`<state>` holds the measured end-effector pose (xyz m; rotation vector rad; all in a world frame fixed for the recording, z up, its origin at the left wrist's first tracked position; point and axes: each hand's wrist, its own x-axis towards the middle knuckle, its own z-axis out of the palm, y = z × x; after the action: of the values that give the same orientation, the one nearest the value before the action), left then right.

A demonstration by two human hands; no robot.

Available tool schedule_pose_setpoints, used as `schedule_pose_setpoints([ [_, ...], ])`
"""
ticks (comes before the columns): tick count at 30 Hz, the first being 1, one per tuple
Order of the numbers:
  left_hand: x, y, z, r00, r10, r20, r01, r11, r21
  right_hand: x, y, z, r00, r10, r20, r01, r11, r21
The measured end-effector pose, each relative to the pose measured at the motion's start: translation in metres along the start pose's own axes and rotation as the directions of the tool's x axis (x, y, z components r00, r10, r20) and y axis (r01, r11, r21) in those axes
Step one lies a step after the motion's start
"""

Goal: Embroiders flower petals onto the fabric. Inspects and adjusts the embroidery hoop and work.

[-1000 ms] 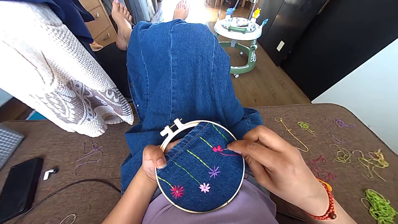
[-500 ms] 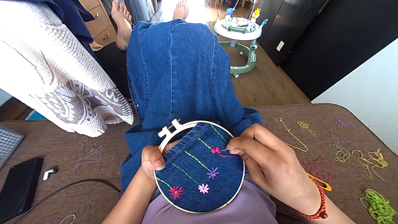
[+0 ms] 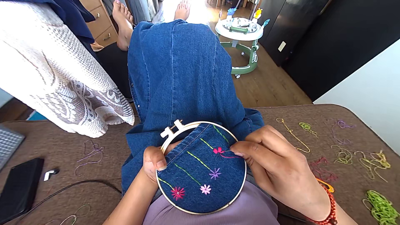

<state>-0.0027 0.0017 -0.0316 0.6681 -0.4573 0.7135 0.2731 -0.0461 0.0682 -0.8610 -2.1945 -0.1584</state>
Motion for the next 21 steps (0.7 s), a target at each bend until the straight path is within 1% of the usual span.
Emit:
schedule_pose_setpoints([
  [11,-0.0004,0.0000,-0.0007,1.000,0.004,-0.002,-0.004,1.000,0.009,0.0005,0.0003,-0.0005,1.000,0.013,-0.002,-0.013,1.000,-0.014],
  [21,-0.0021,0.0000,-0.0024,1.000,0.009,-0.012,-0.009,1.000,0.008,0.0047,-0.0004,0.0005,1.000,-0.009,0.000,0.009,0.999,-0.042],
])
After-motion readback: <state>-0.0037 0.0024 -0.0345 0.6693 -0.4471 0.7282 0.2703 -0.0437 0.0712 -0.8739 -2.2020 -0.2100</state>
